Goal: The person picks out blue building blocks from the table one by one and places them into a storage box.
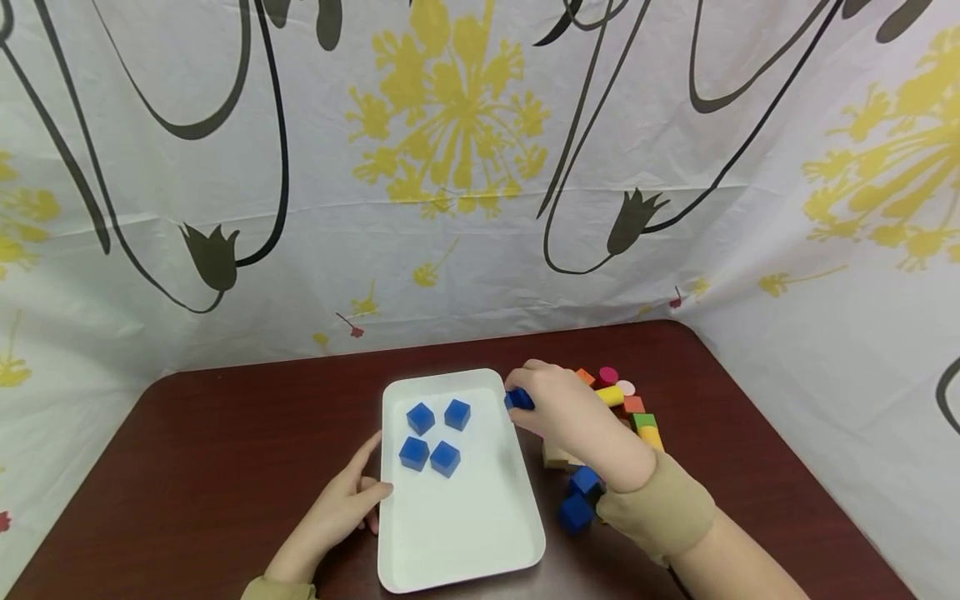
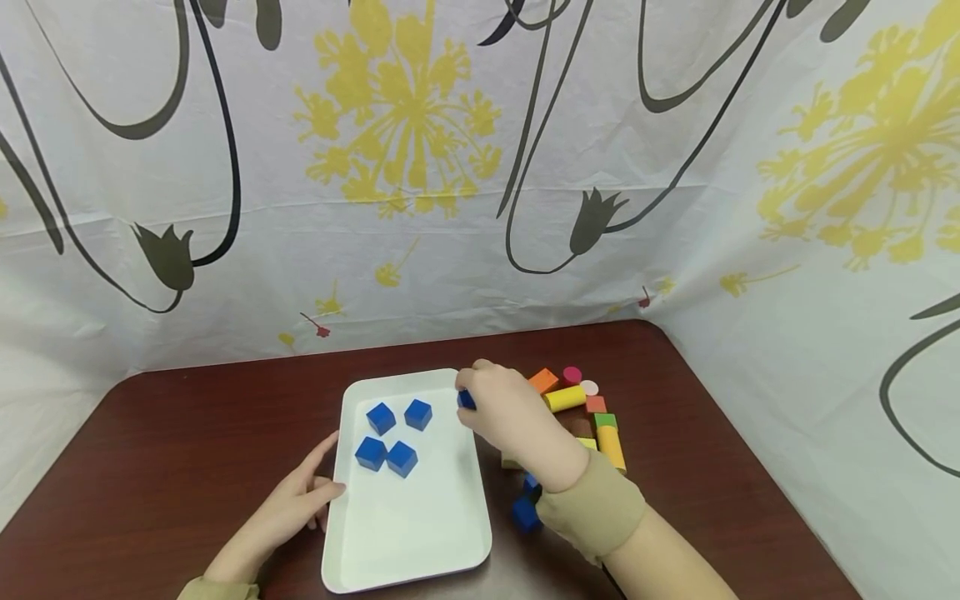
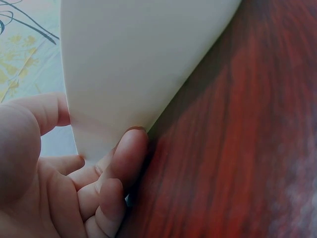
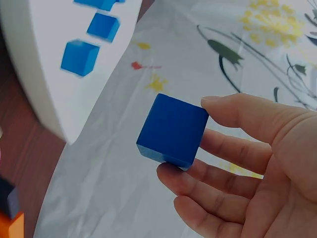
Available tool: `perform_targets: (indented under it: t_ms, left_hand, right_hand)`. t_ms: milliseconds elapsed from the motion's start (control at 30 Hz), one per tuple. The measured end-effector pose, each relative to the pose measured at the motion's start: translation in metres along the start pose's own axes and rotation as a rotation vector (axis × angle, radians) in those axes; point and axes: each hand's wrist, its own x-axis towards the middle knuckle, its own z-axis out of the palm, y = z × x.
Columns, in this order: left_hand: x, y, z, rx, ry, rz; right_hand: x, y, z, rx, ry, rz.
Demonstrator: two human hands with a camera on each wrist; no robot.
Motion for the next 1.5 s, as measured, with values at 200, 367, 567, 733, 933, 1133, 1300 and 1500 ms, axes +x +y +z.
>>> perform_targets:
  t_ms: [200,367,567,733,933,1133,1300,1500]
  left_hand:
    - [-0.001,0.0,0.0,0.002,-0.001,-0.002]
    - [-0.001,0.0,0.0,0.002,-0.005,0.008]
    - [-0.001,-0.001,0.0,0.002,-0.011,0.015]
    - [-0.001,-0.001,0.0,0.001,-0.012,0.015]
    - [0.0,0.0,0.0,0.005,-0.007,0.009]
    - [-0.001,0.0,-0.001,0.002,-0.008,0.008]
    - [-0.001,0.0,-0.002,0.007,-0.01,0.012]
    - [-0.002,0.001,-0.002,0.002,-0.016,0.014]
  right_hand:
    - [0.004,-0.017,0.006,-0.012,-0.009,-0.063]
    - [0.009,-0.028,0.01,0.009,-0.034,-0.079]
    - [0.017,-0.037,0.017,0.035,-0.066,-0.066]
    - [0.025,-0.04,0.025,0.04,-0.085,-0.044]
    - [0.033,-0.04,0.036,0.036,-0.107,-0.029]
    - [0.04,-0.039,0.048,0.047,-0.139,-0.017]
    - [0.044,-0.038,0.058,0.047,-0.148,0.007]
    - [0.046,-0.036,0.069,0.039,-0.15,0.032]
